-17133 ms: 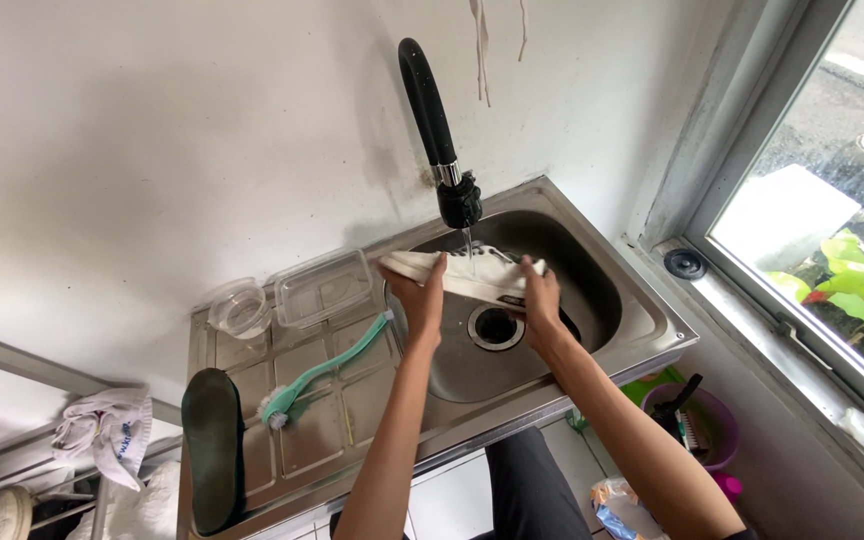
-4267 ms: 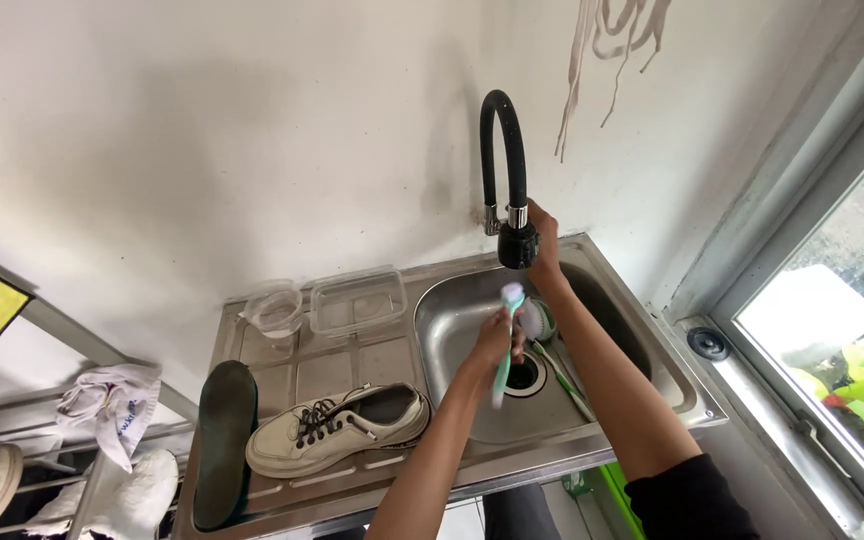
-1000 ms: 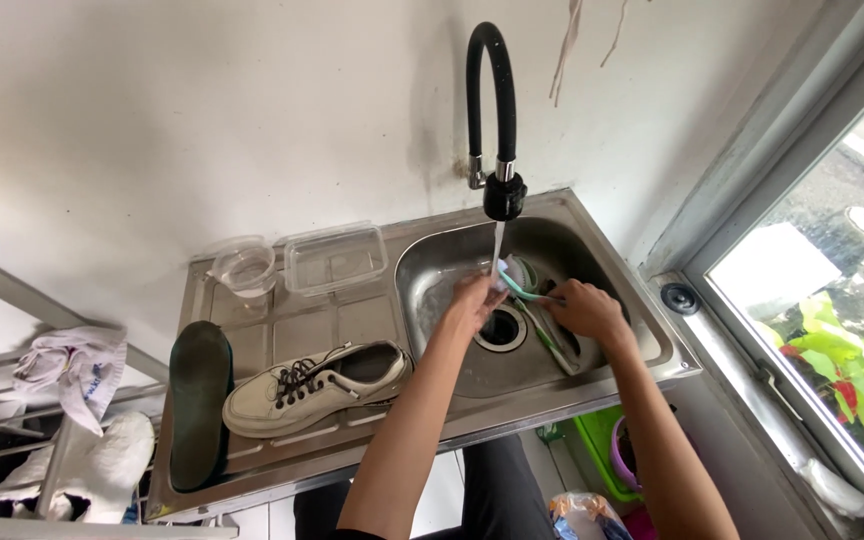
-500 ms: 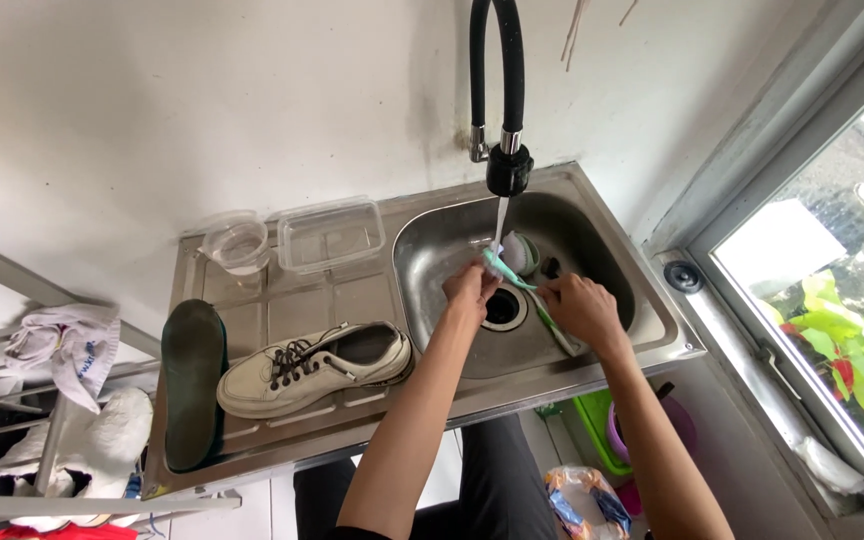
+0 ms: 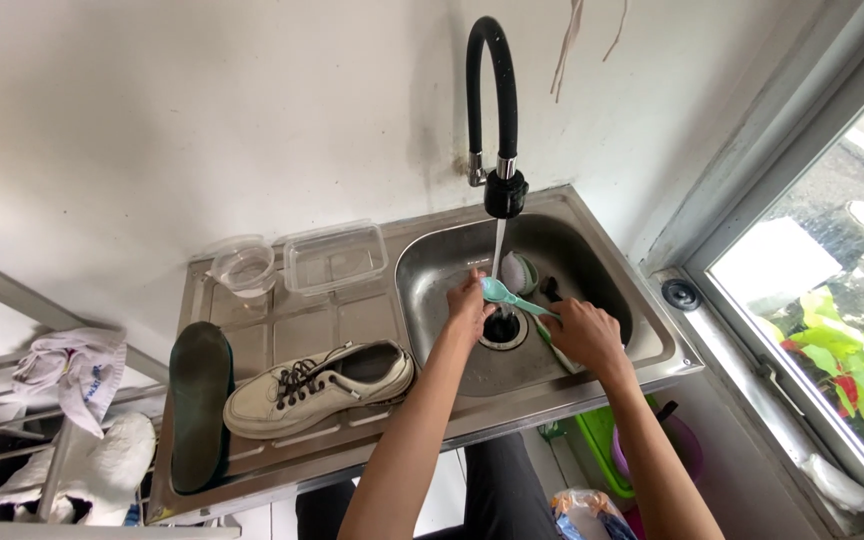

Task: Cleaning the upper part of a white sneaker at a sink using a toothbrush, cleaning solution, and water.

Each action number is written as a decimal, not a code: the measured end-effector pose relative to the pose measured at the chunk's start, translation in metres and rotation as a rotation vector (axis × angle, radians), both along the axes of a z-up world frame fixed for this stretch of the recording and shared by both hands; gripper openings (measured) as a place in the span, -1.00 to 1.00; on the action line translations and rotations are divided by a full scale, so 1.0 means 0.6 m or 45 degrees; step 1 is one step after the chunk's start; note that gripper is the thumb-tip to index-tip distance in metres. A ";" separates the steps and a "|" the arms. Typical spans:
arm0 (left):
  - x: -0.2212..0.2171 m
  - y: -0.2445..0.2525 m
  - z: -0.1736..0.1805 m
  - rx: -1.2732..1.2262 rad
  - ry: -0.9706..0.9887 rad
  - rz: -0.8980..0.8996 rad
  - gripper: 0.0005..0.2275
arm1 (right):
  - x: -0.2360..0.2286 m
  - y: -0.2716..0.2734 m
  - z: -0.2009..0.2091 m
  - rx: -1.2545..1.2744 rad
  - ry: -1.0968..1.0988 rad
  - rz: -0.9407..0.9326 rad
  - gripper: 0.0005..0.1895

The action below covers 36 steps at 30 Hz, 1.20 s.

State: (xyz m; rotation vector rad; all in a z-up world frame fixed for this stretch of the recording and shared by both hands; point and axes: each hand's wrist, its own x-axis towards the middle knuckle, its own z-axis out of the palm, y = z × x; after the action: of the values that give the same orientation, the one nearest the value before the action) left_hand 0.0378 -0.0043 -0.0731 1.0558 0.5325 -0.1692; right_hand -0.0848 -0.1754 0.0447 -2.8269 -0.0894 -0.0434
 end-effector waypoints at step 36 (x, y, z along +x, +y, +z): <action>0.015 -0.001 0.020 -0.236 -0.099 -0.134 -0.44 | -0.035 0.040 0.050 1.041 0.502 -0.080 -0.56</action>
State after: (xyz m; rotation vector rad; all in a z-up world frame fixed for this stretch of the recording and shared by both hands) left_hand 0.0471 -0.0047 -0.0610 0.9061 0.3838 -0.2642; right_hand -0.1057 -0.1512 0.0747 -1.9747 0.0896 0.3750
